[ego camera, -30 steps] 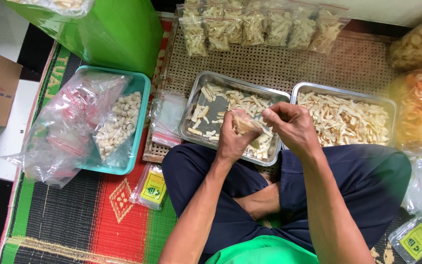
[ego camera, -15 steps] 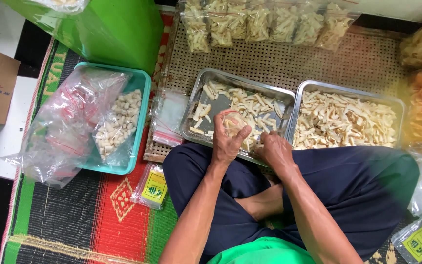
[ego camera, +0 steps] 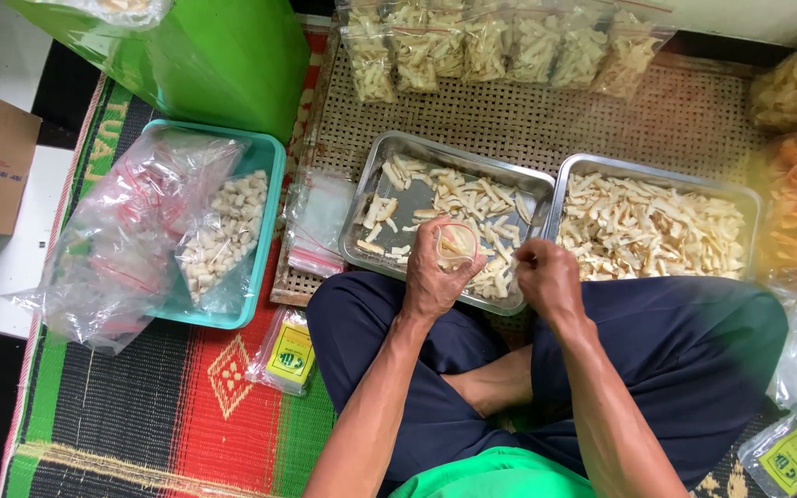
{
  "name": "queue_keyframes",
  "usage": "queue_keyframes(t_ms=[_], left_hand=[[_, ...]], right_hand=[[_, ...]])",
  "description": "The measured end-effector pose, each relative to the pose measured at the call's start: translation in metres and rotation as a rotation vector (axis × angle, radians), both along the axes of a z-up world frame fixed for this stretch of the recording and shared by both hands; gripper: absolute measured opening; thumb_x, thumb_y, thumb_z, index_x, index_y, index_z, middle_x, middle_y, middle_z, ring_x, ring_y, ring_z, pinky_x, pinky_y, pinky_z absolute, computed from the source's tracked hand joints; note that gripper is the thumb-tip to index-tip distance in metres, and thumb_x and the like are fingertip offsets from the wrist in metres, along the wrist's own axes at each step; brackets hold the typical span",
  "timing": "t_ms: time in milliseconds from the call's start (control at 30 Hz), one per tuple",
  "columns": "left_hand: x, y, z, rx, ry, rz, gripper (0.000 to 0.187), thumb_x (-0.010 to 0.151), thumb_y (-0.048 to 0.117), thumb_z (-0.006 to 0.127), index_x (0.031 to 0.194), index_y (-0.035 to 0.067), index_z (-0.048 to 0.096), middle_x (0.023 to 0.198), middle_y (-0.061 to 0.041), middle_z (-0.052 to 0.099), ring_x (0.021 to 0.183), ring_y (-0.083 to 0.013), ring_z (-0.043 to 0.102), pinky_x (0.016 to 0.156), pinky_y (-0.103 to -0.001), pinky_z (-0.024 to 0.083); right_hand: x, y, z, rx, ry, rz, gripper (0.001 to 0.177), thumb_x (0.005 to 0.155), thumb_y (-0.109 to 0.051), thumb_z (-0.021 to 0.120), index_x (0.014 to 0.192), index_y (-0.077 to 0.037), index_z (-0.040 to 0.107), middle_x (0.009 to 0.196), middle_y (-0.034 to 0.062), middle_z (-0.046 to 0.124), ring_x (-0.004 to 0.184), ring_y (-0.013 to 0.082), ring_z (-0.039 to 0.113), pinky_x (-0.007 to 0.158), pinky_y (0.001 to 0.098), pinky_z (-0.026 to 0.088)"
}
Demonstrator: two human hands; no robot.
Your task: A person is sitting on the floor manually packing dried food snacks from a metal tray into small plastic bags.
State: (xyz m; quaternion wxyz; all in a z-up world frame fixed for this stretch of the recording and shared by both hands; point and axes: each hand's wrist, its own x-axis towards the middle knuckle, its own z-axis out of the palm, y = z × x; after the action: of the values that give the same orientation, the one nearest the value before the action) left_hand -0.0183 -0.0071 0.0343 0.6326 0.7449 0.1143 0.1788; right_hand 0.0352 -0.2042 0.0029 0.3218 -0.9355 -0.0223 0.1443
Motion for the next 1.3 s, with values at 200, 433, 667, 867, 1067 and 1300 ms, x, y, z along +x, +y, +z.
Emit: queue_keyframes(t_ms=[200,433,667,867,1067,1300], left_hand=[[0.002,-0.005,-0.008,0.013,0.002,-0.013,0.076,0.068,0.034,0.094,0.131,0.010,0.059,0.111,-0.021,0.066,0.112,-0.0457,0.065,0.096,-0.052,0.052],[0.000,-0.008,-0.013,0.072,0.048,0.008,0.075,0.064,0.031,0.093,0.129,0.014,0.060,0.112,-0.019,0.067,0.112,-0.0430,0.066,0.094,-0.050,0.054],[-0.002,-0.005,-0.011,0.048,0.006,0.038,0.075,0.064,0.026,0.094,0.128,0.010,0.059,0.112,-0.020,0.067,0.111,-0.0437,0.066,0.093,-0.052,0.054],[-0.003,-0.006,-0.005,0.034,0.002,0.040,0.075,0.065,0.030,0.094,0.128,0.009,0.059,0.112,-0.020,0.067,0.111,-0.0446,0.066,0.094,-0.053,0.054],[-0.003,-0.004,-0.003,0.020,0.007,0.033,0.076,0.066,0.034,0.094,0.130,0.010,0.058,0.107,-0.020,0.066,0.108,-0.0443,0.067,0.092,-0.053,0.054],[-0.003,-0.002,-0.006,0.019,0.004,0.026,0.076,0.067,0.035,0.093,0.129,0.009,0.058,0.109,-0.021,0.066,0.109,-0.0455,0.066,0.095,-0.054,0.053]], right_hand=[[0.000,0.026,0.114,0.550,-0.308,-0.077,0.014,0.085,0.007,0.070,0.092,-0.004,0.075,0.078,0.0123,0.071,0.072,0.0158,0.071,0.064,0.0302,0.059],[0.000,0.051,0.114,0.561,-0.331,0.150,0.013,0.083,0.004,0.080,0.092,-0.005,0.079,0.090,0.0125,0.076,0.083,0.0219,0.075,0.068,0.0318,0.063],[0.026,0.020,-0.017,-0.145,0.048,0.193,0.030,0.086,-0.019,0.077,0.114,-0.009,0.077,0.108,0.0249,0.075,0.102,0.0492,0.071,0.086,0.0645,0.057],[-0.007,0.018,-0.065,-0.243,-0.031,0.300,0.027,0.086,-0.023,0.069,0.103,-0.003,0.068,0.103,0.0222,0.063,0.083,0.0569,0.067,0.076,0.0695,0.055],[0.004,0.010,-0.087,-0.175,-0.017,0.313,0.013,0.083,-0.017,0.061,0.086,-0.007,0.068,0.092,0.0189,0.063,0.086,0.0581,0.065,0.075,0.0663,0.055],[0.006,0.002,-0.078,-0.132,0.049,0.208,0.010,0.083,-0.020,0.062,0.082,-0.012,0.067,0.088,0.0131,0.065,0.087,0.0490,0.070,0.077,0.0570,0.057]])
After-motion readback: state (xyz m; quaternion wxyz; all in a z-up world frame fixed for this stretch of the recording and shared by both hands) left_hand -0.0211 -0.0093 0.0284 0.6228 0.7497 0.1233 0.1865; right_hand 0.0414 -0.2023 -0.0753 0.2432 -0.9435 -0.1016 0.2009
